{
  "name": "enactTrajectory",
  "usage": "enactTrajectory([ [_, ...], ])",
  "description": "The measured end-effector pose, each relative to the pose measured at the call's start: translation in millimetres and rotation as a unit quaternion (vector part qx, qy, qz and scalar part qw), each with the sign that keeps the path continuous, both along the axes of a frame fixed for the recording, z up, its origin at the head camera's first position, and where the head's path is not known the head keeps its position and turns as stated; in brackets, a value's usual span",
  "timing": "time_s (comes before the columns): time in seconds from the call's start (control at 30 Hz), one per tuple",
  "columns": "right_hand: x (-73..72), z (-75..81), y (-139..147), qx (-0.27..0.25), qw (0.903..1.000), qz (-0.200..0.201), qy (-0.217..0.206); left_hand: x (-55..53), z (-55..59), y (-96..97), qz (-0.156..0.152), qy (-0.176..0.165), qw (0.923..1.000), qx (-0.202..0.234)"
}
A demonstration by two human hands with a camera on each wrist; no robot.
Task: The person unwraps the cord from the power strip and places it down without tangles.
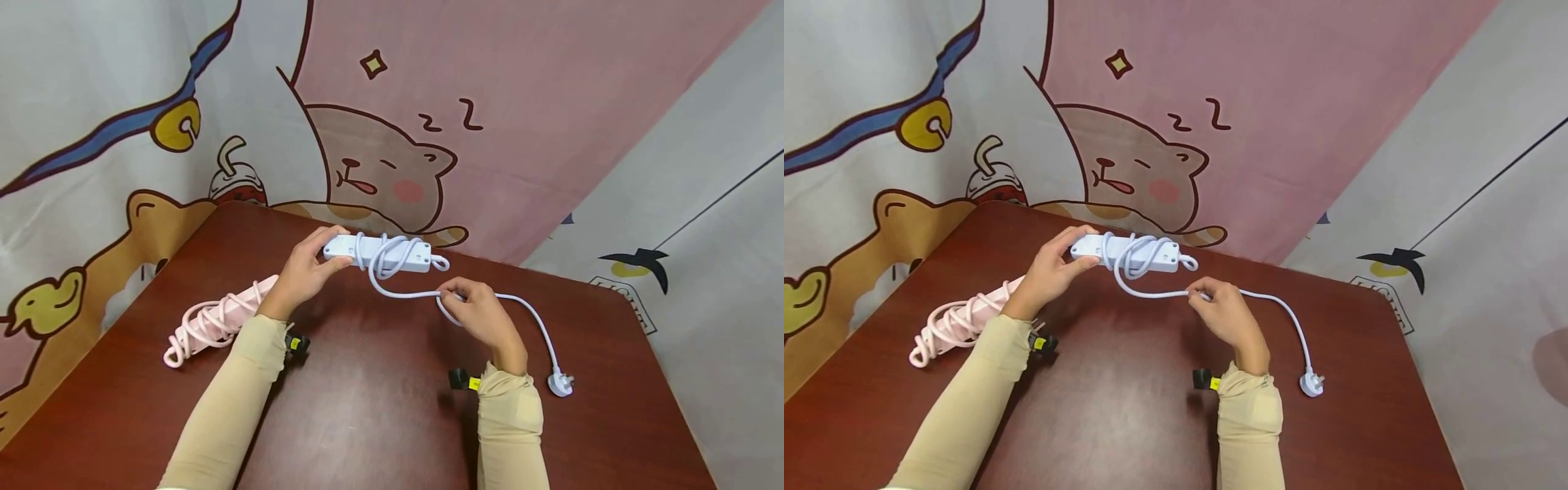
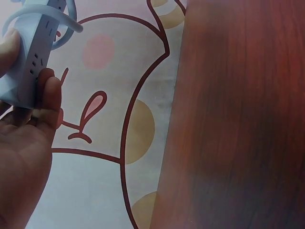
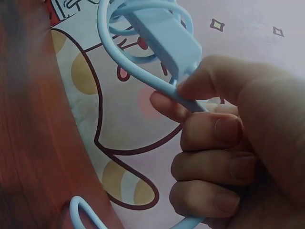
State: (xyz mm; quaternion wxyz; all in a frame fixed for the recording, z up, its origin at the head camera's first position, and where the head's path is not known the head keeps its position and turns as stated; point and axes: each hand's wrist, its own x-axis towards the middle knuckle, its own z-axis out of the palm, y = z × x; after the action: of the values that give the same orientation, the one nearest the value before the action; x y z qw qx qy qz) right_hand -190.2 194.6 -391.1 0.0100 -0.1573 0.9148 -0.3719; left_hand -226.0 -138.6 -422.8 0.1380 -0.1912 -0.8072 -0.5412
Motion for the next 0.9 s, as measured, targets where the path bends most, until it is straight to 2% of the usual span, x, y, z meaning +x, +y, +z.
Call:
enactTrajectory([
  [0.23, 7.0, 4.7, -1.8, 0.019, 0.998, 0.06, 0.009, 0.5, -0.5, 0.6, 0.001, 0.0, 1.0, -0.003],
  [0.43, 14.0, 11.3, -2.8, 0.038, 0.9963, 0.076, -0.013, 0.6, -0.9, 2.1, -0.006, -0.001, 0.9999, -0.009],
  [0.63, 15.0, 19.9, -6.2, 0.044, 0.995, 0.089, 0.014, 1.3, 1.7, 1.0, 0.007, 0.004, 0.9998, -0.015],
  [0.73, 16.9, 24.5, -5.9, 0.036, 0.9949, 0.092, 0.024, 2.0, 2.4, 0.7, 0.008, 0.007, 0.9997, -0.019],
  [0.9, 20.5, 27.8, -4.0, 0.009, 0.9945, 0.084, 0.063, 2.9, 2.0, 1.5, 0.005, 0.017, 0.9997, -0.019],
])
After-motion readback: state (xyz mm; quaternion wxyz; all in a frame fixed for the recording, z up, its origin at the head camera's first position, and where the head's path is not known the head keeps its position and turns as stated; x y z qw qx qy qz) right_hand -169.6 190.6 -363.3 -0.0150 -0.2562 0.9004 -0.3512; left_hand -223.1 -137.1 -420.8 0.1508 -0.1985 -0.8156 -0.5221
